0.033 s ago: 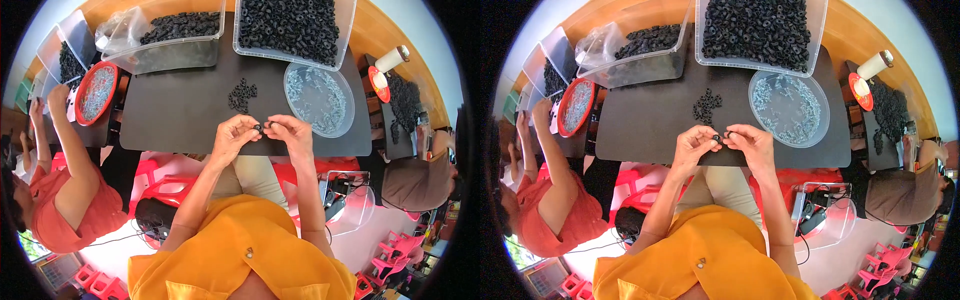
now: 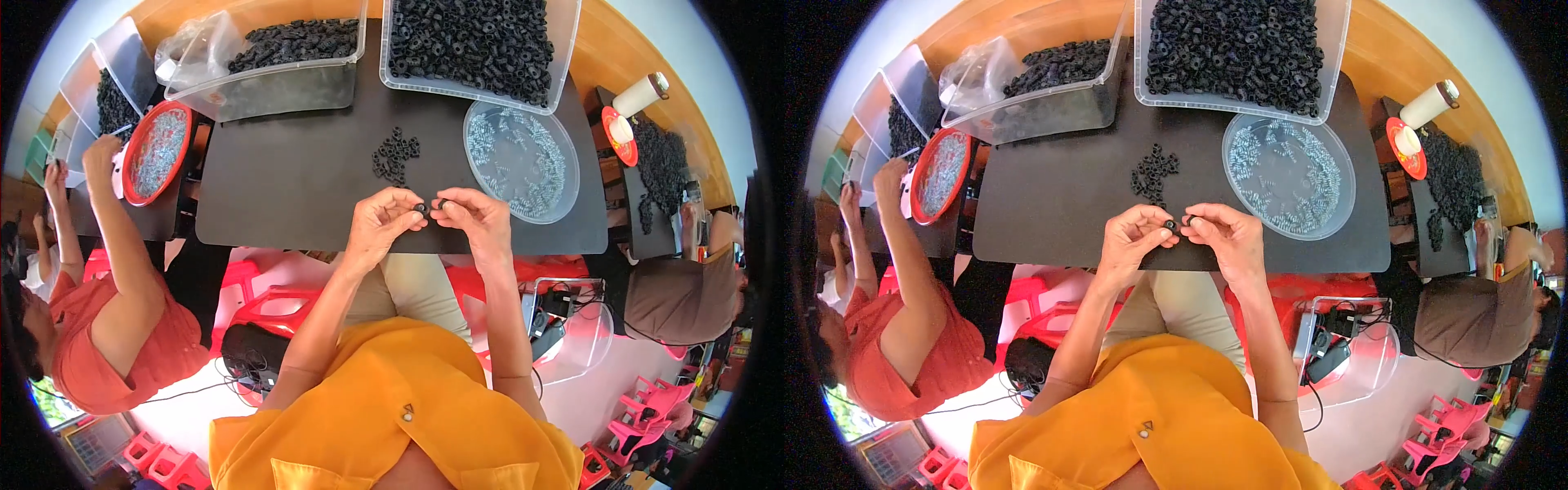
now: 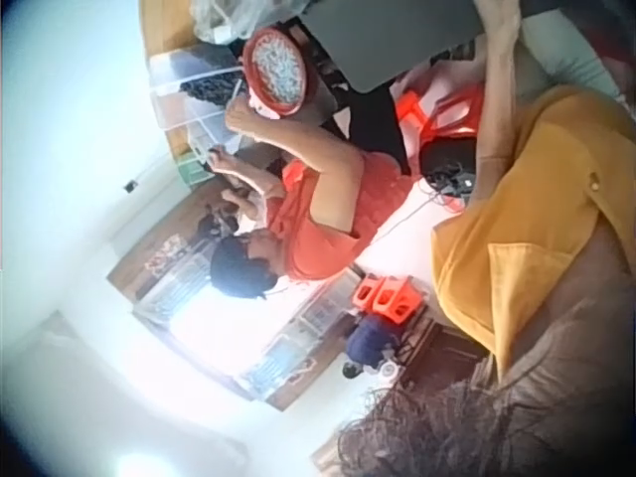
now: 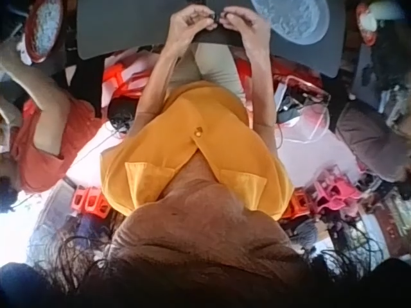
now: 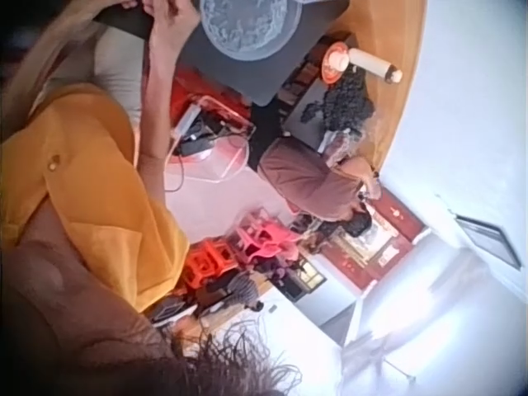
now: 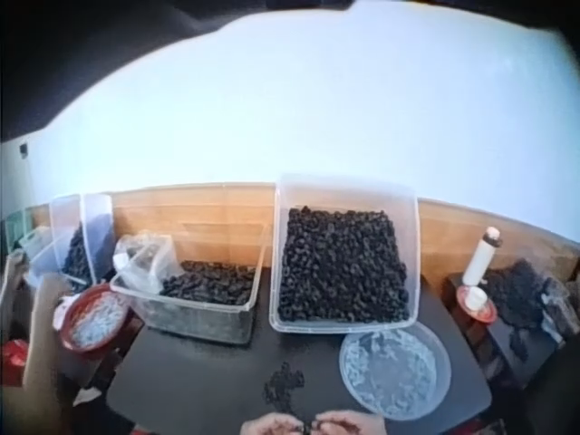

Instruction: Assembling small black plastic components by hand at a workstation.

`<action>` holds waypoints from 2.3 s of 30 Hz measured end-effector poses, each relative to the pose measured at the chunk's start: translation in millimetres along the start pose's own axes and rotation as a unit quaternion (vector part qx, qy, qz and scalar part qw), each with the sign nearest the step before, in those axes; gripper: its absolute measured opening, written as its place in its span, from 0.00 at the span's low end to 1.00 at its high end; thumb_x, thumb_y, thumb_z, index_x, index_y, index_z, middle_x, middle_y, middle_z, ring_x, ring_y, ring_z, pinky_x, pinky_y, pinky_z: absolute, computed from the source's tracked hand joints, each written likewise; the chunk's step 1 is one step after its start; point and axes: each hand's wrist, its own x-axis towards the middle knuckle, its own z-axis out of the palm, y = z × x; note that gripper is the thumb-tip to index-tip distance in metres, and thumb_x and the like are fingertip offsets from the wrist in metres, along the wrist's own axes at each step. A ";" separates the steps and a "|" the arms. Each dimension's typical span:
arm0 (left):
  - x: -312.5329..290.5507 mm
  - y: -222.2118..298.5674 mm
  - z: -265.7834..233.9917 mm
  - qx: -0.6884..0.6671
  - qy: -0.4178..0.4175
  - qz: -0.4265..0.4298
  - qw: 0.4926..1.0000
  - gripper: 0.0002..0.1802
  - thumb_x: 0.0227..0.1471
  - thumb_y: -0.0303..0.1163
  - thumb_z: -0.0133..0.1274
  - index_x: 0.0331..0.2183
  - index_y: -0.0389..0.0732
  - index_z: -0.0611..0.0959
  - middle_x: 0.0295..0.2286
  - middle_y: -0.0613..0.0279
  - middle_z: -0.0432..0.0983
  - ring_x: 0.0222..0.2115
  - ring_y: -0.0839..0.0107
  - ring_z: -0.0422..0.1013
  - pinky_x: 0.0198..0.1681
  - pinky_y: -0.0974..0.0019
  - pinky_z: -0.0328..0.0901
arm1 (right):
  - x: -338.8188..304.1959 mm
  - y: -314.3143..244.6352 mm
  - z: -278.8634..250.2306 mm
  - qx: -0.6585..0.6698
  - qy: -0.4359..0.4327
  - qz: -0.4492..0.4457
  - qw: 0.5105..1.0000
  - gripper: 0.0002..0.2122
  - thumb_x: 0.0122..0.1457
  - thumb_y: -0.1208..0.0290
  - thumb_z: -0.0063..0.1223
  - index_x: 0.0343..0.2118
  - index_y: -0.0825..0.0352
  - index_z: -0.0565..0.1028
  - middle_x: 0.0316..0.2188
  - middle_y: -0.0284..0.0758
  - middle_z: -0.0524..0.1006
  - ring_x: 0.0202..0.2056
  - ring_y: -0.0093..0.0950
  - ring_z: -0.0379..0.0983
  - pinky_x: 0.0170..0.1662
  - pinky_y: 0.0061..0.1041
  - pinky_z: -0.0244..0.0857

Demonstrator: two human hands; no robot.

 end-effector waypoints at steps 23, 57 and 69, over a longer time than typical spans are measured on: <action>-2.7 2.2 1.6 0.086 -0.011 -0.022 0.996 0.08 0.46 0.19 0.56 0.33 0.32 0.80 0.26 0.63 0.77 0.28 0.80 0.72 0.33 0.76 0.68 | -11.7 -9.1 12.7 -0.329 0.006 -0.180 0.927 0.05 0.48 0.83 0.54 0.29 0.72 0.76 0.24 0.38 0.75 0.22 0.26 0.72 0.24 0.21 0.65; 3.9 -1.4 22.2 0.092 0.129 0.027 0.987 0.05 0.54 0.26 0.50 0.33 0.36 0.77 0.21 0.69 0.71 0.16 0.84 0.66 0.18 0.80 0.62 | 1.1 23.1 10.7 -0.148 0.100 -0.108 0.978 0.02 0.51 0.85 0.50 0.29 0.73 0.72 0.23 0.34 0.74 0.25 0.18 0.71 0.27 0.18 0.68; 0.8 -5.7 24.8 0.106 0.122 0.048 0.986 0.06 0.55 0.26 0.48 0.34 0.34 0.77 0.22 0.66 0.72 0.17 0.81 0.68 0.18 0.78 0.62 | -9.8 16.9 18.2 -0.137 0.048 -0.125 0.981 0.04 0.51 0.83 0.52 0.31 0.73 0.74 0.25 0.32 0.75 0.27 0.17 0.71 0.30 0.17 0.70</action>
